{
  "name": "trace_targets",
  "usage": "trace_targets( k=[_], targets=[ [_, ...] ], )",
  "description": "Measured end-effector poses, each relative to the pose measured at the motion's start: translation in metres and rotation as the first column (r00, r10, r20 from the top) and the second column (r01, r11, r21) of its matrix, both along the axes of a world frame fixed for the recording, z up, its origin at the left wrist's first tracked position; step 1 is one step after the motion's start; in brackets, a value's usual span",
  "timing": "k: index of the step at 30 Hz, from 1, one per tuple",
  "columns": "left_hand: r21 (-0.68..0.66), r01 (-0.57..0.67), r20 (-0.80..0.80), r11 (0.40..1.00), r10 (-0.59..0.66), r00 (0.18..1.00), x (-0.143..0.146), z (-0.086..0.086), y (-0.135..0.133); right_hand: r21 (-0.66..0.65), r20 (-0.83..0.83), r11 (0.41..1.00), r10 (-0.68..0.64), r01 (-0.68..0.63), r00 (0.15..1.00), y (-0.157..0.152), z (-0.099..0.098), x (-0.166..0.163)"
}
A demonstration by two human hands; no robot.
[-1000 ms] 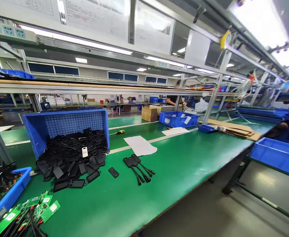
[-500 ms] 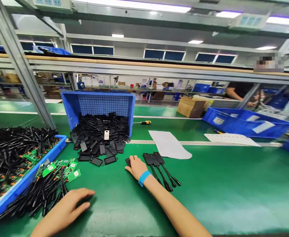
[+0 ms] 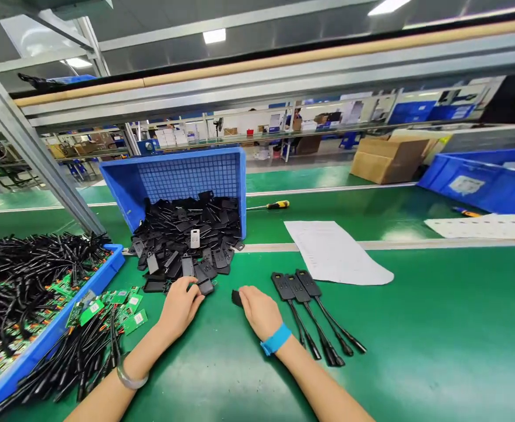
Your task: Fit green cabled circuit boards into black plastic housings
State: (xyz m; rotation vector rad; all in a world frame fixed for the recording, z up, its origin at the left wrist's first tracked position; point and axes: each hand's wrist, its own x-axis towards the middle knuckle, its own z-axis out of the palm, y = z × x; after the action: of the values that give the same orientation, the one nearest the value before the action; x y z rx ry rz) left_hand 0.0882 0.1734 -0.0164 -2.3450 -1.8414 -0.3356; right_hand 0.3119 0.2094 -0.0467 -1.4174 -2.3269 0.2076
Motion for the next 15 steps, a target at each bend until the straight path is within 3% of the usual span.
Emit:
trace_targets(
  k=[4, 7, 11, 13, 15],
  targets=[
    [-0.054, -0.038, -0.055, 0.998, 0.035, 0.998, -0.007, 0.015, -0.015, 0.108, 0.150, 0.984, -0.154, 0.139, 0.977, 0.000, 0.001, -0.007],
    [-0.074, -0.192, -0.093, 0.979, 0.185, 0.978, -0.036, 0.038, -0.036, 0.259, 0.109, 0.944, -0.238, 0.204, 0.965, -0.004, 0.002, -0.008],
    [-0.057, -0.525, -0.087, 0.849, 0.520, 0.850, -0.094, 0.054, -0.078, 0.298, -0.075, 0.954, -0.012, 0.034, 0.997, -0.021, 0.003, -0.012],
    [-0.077, -0.609, -0.050, 0.789, 0.607, 0.793, -0.116, 0.052, -0.095, 0.240, -0.159, 0.969, 0.103, -0.062, 0.982, -0.031, 0.006, -0.017],
    [-0.094, -0.633, 0.012, 0.769, 0.636, 0.771, -0.126, 0.050, -0.103, 0.139, -0.259, 0.977, 0.191, -0.159, 0.947, -0.039, 0.010, -0.023]
  ],
)
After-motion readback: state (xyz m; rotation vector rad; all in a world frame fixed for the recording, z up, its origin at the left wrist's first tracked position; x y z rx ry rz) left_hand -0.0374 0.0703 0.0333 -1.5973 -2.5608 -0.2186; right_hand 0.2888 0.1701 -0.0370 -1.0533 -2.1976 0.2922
